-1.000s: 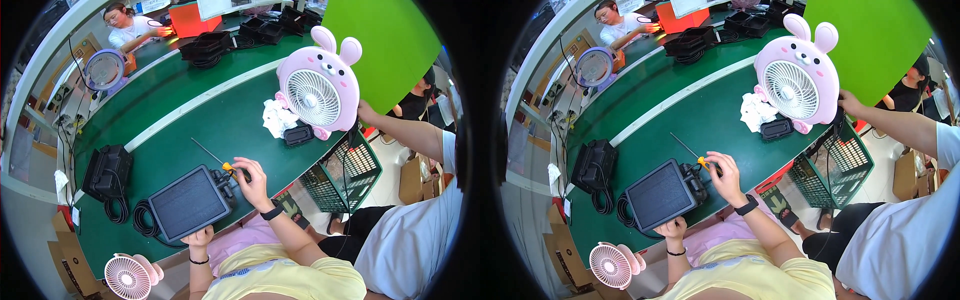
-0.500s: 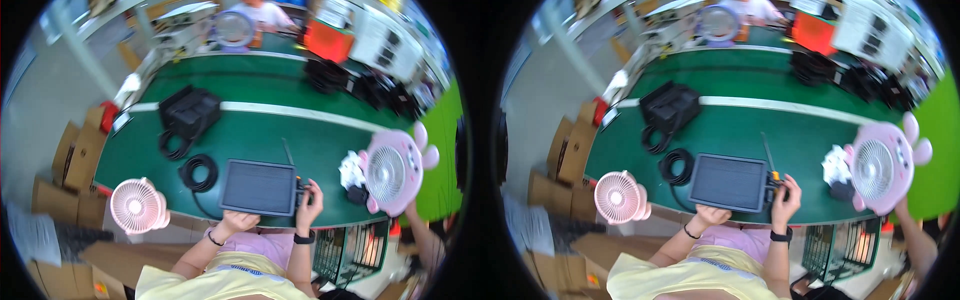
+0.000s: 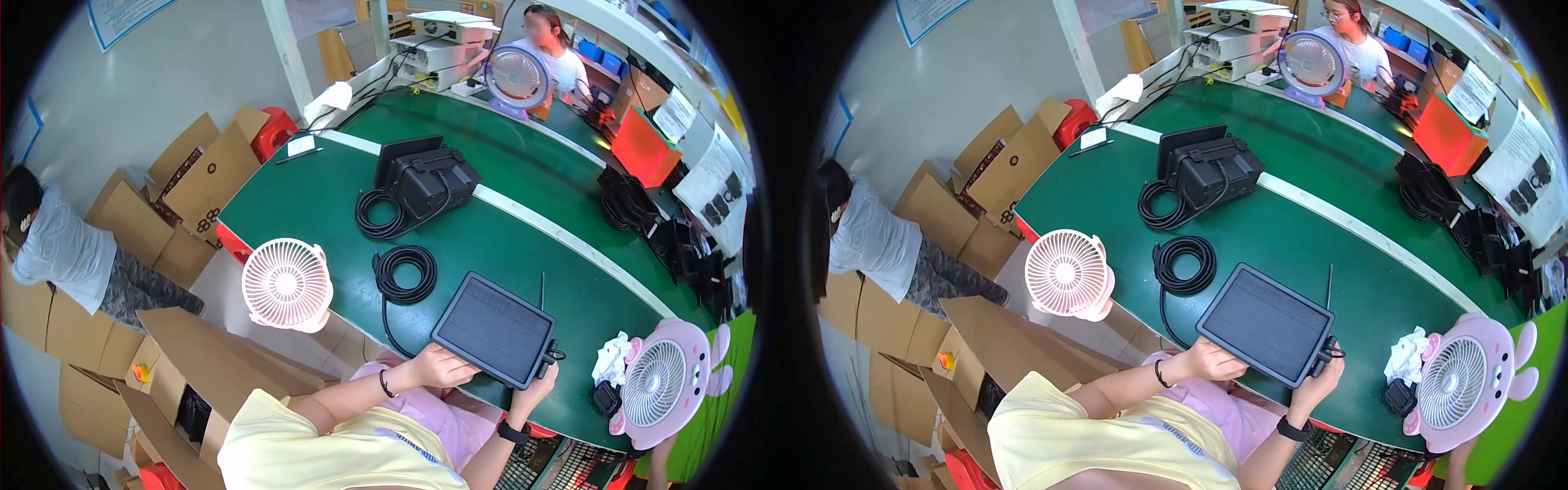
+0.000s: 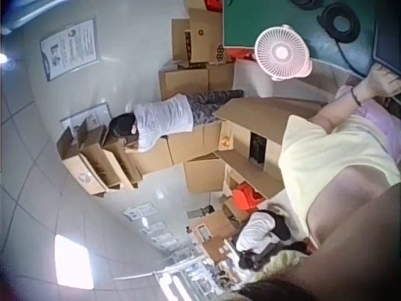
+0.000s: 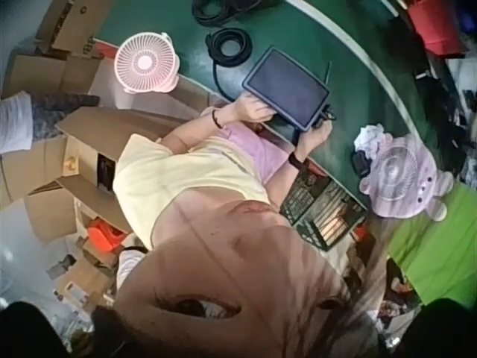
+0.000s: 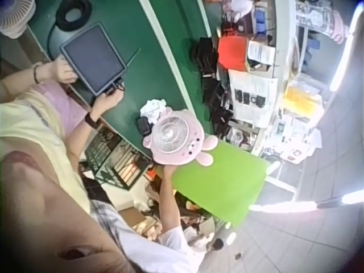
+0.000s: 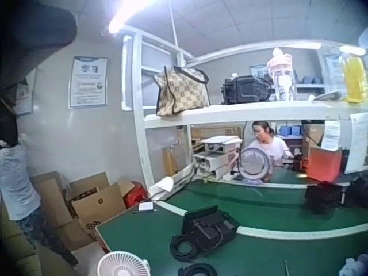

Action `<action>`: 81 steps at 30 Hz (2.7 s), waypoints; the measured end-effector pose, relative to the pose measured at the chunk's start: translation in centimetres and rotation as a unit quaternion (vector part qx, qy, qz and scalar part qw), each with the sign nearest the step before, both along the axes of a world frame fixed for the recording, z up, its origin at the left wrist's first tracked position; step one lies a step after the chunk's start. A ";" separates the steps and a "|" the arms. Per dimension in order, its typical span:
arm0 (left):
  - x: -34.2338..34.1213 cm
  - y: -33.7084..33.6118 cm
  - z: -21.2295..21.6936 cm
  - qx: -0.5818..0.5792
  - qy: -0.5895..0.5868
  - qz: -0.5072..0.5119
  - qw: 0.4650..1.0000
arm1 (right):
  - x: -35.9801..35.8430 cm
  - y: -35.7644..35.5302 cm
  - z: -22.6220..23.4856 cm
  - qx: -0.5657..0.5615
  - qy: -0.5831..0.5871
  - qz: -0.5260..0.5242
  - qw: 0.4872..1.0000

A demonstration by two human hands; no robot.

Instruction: Assembling components inside a plastic electronics enclosure and closing the lid.

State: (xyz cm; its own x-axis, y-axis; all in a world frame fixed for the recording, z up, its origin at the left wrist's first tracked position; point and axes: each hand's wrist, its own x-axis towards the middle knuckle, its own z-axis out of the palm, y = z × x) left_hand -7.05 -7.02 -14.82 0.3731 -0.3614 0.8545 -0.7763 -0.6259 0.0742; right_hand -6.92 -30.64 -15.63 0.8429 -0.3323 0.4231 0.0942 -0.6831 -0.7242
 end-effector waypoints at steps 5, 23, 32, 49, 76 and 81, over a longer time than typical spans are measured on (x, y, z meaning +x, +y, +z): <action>0.1 -0.3 -0.2 -0.007 0.000 -0.004 1.000 | -0.3 0.6 2.0 0.069 -0.020 -0.039 0.997; 0.9 0.6 -0.7 0.043 -0.028 0.016 0.999 | -0.2 1.2 4.3 0.120 -0.122 -0.067 0.983; 0.7 1.1 -1.3 0.050 -0.032 0.036 0.998 | -0.3 1.0 4.0 0.108 -0.130 -0.058 0.984; 0.8 0.9 -1.3 0.046 -0.052 0.055 0.996 | -0.2 1.0 4.0 0.112 -0.164 -0.073 0.977; 1.1 1.3 -1.6 0.043 -0.059 0.054 0.996 | 0.1 1.1 3.3 0.031 -0.062 -0.020 0.997; 1.2 1.1 -1.1 0.039 -0.065 0.047 0.996 | 0.0 1.3 3.7 -0.020 -0.019 -0.023 0.999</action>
State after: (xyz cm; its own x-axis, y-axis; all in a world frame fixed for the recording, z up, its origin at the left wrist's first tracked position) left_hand -5.83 -5.93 -15.95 0.2962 -0.3976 0.8685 -0.7139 -0.6962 -0.0752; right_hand -6.91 -29.36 -11.91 0.8107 -0.3524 0.4675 0.0885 -0.7156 -0.6929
